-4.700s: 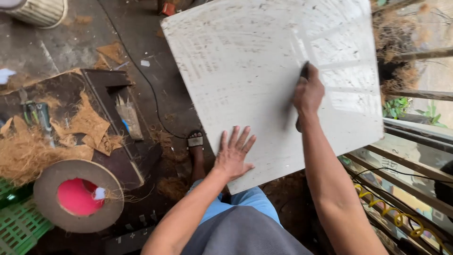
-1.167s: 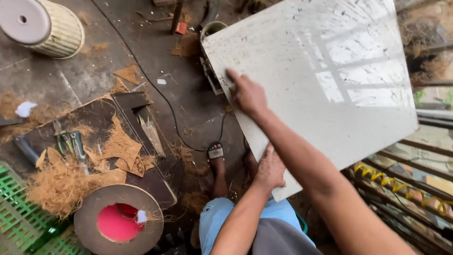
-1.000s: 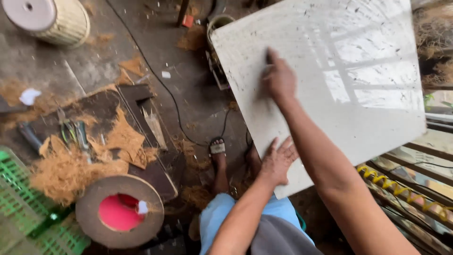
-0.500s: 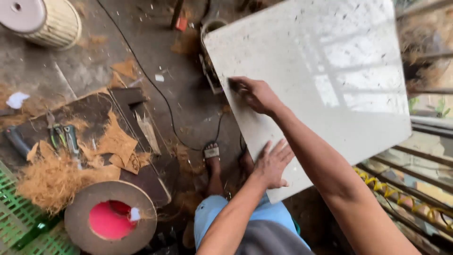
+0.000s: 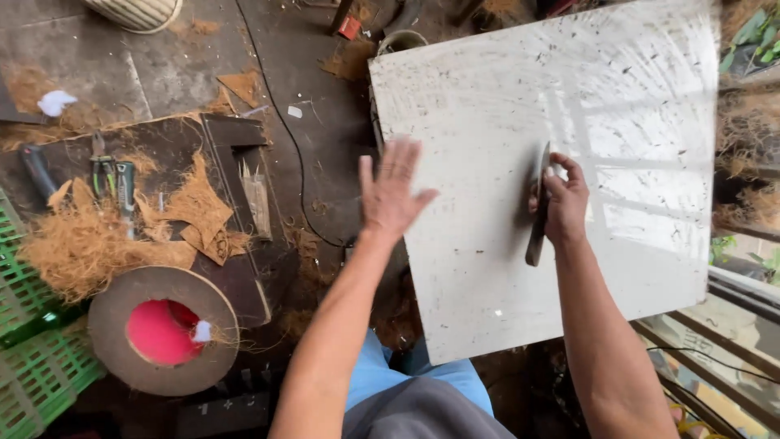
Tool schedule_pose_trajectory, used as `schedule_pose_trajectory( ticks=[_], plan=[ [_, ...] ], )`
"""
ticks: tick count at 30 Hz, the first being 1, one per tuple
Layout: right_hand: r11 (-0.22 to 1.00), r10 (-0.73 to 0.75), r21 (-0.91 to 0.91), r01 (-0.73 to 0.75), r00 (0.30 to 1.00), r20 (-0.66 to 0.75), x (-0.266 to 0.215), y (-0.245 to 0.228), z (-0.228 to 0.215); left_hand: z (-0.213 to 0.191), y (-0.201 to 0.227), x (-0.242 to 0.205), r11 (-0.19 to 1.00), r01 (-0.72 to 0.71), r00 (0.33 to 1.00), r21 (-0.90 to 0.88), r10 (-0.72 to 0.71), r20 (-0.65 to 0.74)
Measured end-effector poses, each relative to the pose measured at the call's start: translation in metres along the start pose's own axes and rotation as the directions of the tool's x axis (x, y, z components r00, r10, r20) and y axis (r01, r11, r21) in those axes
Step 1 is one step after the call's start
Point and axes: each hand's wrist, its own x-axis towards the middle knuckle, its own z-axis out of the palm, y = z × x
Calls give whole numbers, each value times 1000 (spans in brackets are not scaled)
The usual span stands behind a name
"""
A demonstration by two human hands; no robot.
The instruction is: The person uses a knife to scrape a white rectangular board, repeatedly moving the blade across the surface to remove residue. The person holds the board steady with one hand while scraping with the other, occasionally adjusting grip and position.
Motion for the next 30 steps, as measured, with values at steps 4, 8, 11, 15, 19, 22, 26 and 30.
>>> schedule_pose_trajectory(
  ticks=[4,8,11,15,19,22,26,30],
  plan=[
    [1000,-12,-10,13,1000,14,0,-4,4,12,-72,5,663,718,695,-212,-665,275],
    [1000,-10,14,10,1000,-2,-5,-12,12,-5,-47,-10,762,621,770,-186,-637,-41],
    [1000,-14,14,14,999,38,-7,-18,8,21,16,-16,989,80,996,-124,-83,-24],
    [1000,-4,21,2,997,82,-7,-19,9,48,20,-11,992,-126,970,4,122,211],
    [999,7,34,-10,997,78,-13,-17,-8,16,28,20,987,76,995,142,-83,46],
    [998,-26,55,22,997,74,-10,-23,14,12,13,33,991,105,993,80,-109,41],
    [997,-42,62,38,996,78,-12,-13,5,29,11,33,982,180,982,57,-183,53],
    [996,-62,79,53,991,122,-11,-9,2,32,12,34,972,212,977,100,-213,2]
  ],
)
